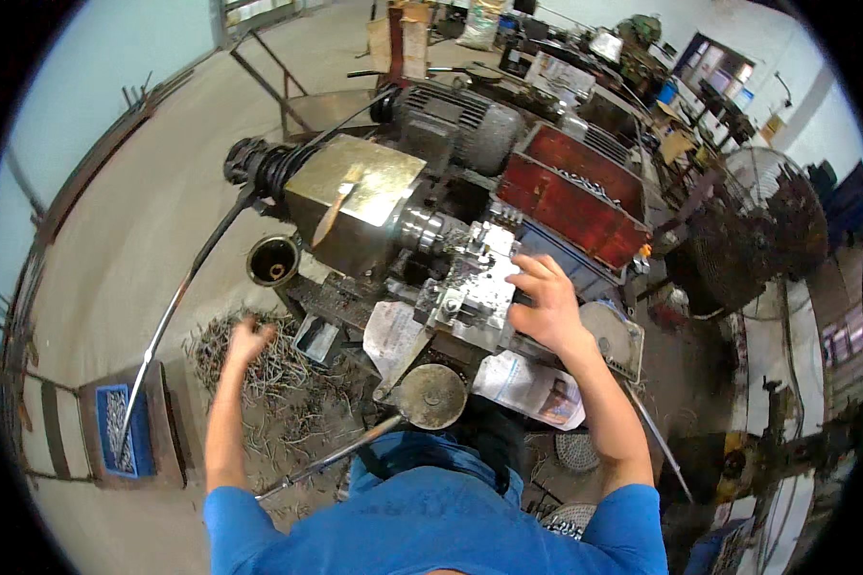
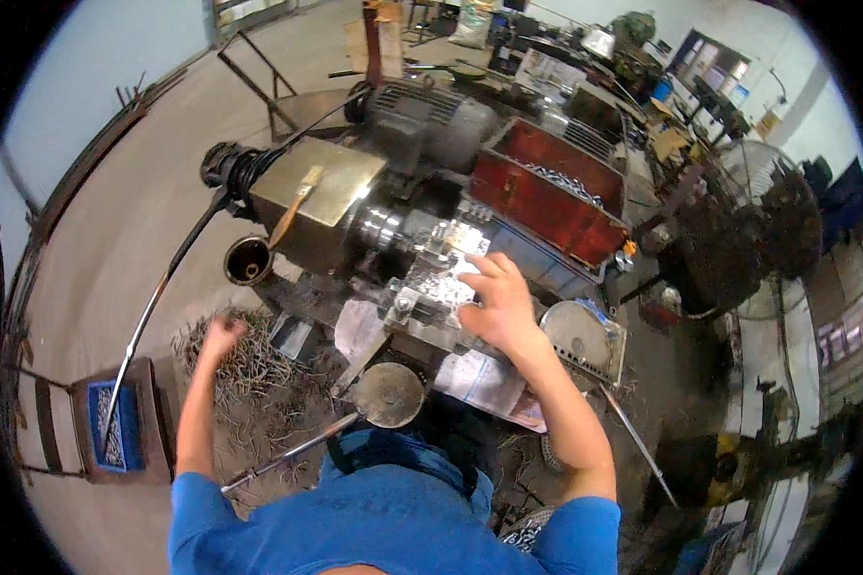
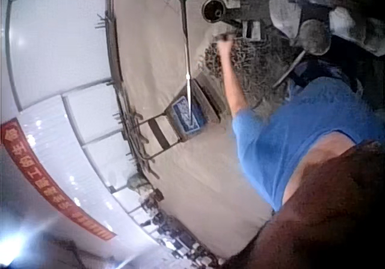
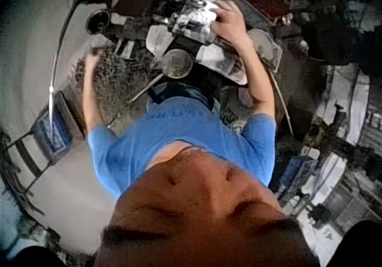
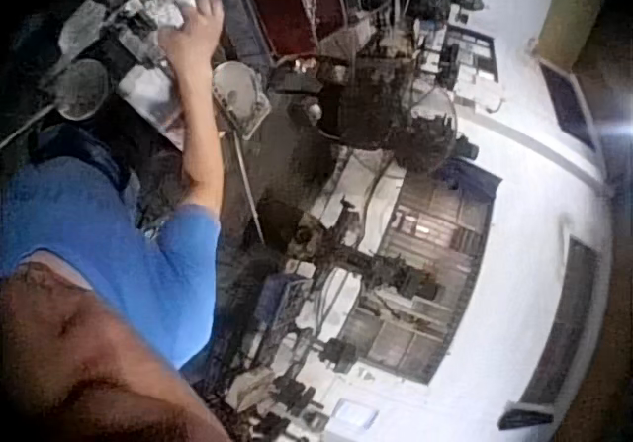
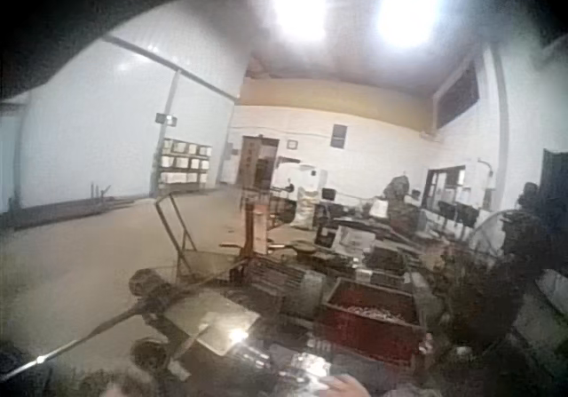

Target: The person operates a lathe by feeding a metal rod into the chuck, using the handles to move the cutting tool, and placing the finished metal pieces into a round basket.

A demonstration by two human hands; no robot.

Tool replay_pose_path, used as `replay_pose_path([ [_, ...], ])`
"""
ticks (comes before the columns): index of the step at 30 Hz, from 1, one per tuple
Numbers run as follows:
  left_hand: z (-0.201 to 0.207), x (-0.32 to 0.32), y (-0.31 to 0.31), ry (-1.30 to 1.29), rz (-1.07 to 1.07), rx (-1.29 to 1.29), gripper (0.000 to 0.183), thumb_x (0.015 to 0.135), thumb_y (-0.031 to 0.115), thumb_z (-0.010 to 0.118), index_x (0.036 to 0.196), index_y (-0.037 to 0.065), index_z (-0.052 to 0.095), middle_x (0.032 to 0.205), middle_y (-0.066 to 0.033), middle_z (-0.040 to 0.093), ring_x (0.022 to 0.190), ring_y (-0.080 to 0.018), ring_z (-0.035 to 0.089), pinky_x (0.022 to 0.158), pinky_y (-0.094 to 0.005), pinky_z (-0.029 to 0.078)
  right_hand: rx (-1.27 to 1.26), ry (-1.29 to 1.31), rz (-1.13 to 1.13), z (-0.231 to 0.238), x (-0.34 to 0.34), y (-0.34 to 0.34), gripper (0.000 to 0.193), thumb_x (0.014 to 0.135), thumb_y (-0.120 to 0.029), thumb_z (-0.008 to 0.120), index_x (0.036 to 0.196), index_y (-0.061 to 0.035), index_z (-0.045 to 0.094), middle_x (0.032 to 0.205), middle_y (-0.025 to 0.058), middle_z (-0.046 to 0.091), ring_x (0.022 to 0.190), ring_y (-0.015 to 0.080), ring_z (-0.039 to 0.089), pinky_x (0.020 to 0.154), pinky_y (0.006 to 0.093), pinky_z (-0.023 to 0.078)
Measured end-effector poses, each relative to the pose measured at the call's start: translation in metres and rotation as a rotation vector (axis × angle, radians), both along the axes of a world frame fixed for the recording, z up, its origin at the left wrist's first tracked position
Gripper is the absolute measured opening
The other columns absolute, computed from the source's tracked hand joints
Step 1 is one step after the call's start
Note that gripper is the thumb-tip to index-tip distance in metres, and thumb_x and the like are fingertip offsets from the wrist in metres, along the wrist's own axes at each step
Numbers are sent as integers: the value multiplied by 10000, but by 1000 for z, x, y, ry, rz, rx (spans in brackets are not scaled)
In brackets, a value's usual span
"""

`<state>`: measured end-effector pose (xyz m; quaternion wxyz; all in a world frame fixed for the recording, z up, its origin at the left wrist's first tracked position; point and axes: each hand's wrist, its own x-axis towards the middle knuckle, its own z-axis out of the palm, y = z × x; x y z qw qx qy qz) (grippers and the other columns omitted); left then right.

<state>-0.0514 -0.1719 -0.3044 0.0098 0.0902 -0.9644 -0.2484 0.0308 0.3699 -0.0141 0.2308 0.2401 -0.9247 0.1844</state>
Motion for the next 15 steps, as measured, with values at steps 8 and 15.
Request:
replay_pose_path([
  [8, -17, -28, 87, -115, -708, -833, 323, 705, 224, 634, 1017, 142, 615, 877, -96, 665, 819, -269, 653, 666, -406, 516, 5, -275, -591, -43, 156, 144, 444, 512, -94, 621, 946, -9, 660, 1068, 155, 619, 951, 336, 556, 835, 380, 468],
  [15, 4, -29, 86, -290, -358, -542, 333, 718, 314, 681, 976, 106, 658, 981, -155, 645, 927, -305, 623, 783, -398, 513, 188, -349, -1189, -124, 290, 265, 589, 522, -104, 623, 1108, -42, 609, 1112, 156, 603, 1054, 333, 542, 898, 397, 425],
])
